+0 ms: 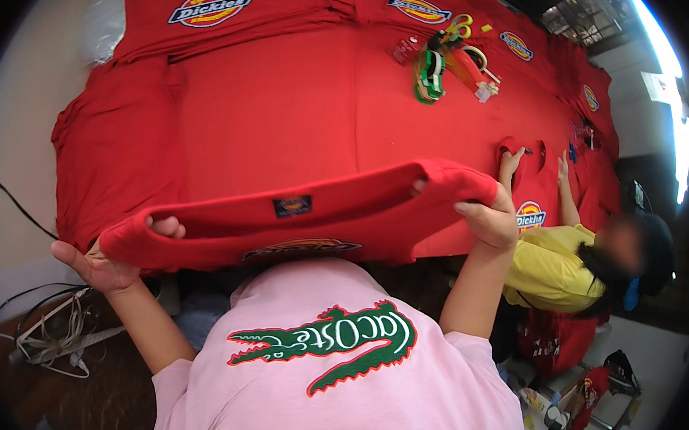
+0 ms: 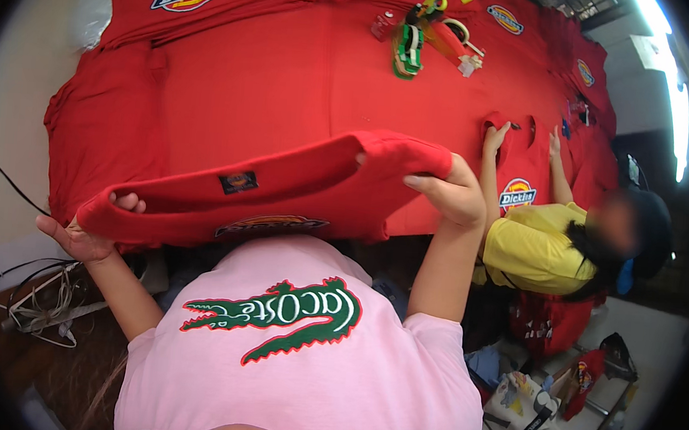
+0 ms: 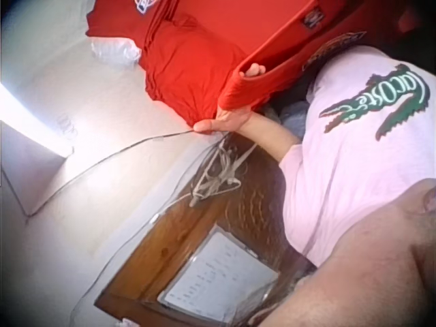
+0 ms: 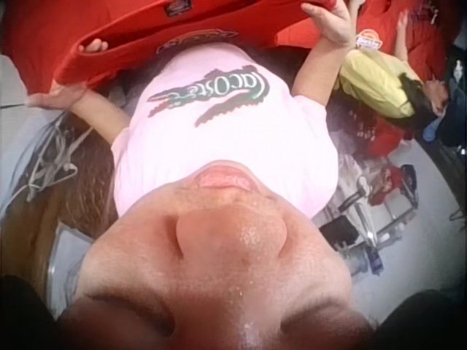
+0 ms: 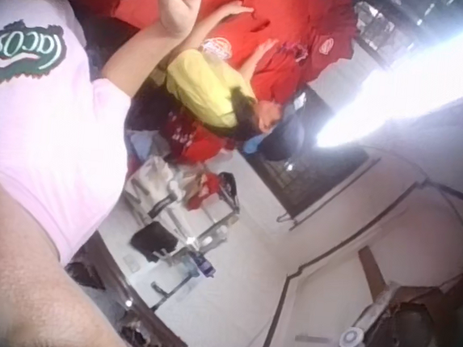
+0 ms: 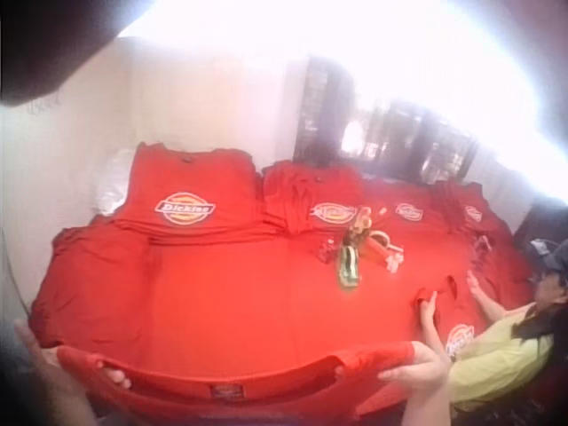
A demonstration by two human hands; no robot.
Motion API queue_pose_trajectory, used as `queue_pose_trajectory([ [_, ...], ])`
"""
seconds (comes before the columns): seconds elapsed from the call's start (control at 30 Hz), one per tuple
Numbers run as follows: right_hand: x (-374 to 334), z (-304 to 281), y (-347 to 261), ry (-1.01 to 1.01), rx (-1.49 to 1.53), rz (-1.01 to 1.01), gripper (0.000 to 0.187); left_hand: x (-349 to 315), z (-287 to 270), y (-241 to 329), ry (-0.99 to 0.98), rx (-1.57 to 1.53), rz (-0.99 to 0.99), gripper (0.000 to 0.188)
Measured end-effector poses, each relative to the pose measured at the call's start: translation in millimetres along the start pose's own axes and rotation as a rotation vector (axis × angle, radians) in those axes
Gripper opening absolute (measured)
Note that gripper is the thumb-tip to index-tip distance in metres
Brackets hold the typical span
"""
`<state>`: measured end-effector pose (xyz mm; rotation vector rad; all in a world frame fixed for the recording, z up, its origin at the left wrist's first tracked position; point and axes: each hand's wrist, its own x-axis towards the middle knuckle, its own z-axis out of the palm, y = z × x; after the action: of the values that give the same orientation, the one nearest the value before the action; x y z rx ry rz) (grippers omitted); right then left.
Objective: The person picks up, unfolds, and aligns red t-shirts on a large stack, then uses a pen to write on small white tags attached to the collars.
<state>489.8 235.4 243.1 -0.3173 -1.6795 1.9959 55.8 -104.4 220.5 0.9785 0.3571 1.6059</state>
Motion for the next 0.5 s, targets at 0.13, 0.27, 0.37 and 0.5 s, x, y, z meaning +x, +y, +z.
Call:
queue_pose_trajectory([
  [0.13, 32, 1, -22, -0.078, 0.195, 0.011, 0.052, 25, 3, 33, -0.185, -0.129, -0.094, 0.127],
  [0.27, 153, -44, 0, 0.146, 0.188, 0.07, 0.055, 128, -61, 54, 0.446, -0.037, -0.089, 0.118],
  [0.37, 227, -92, 41, 0.383, 0.011, 0.29, 0.058, 196, -142, 45, 0.53, 0.179, -0.209, 0.107],
  [0.5, 219, -141, 122, 0.584, -0.326, 0.496, 0.051, 165, -210, -31, 0.859, 0.746, -0.52, 0.079],
])
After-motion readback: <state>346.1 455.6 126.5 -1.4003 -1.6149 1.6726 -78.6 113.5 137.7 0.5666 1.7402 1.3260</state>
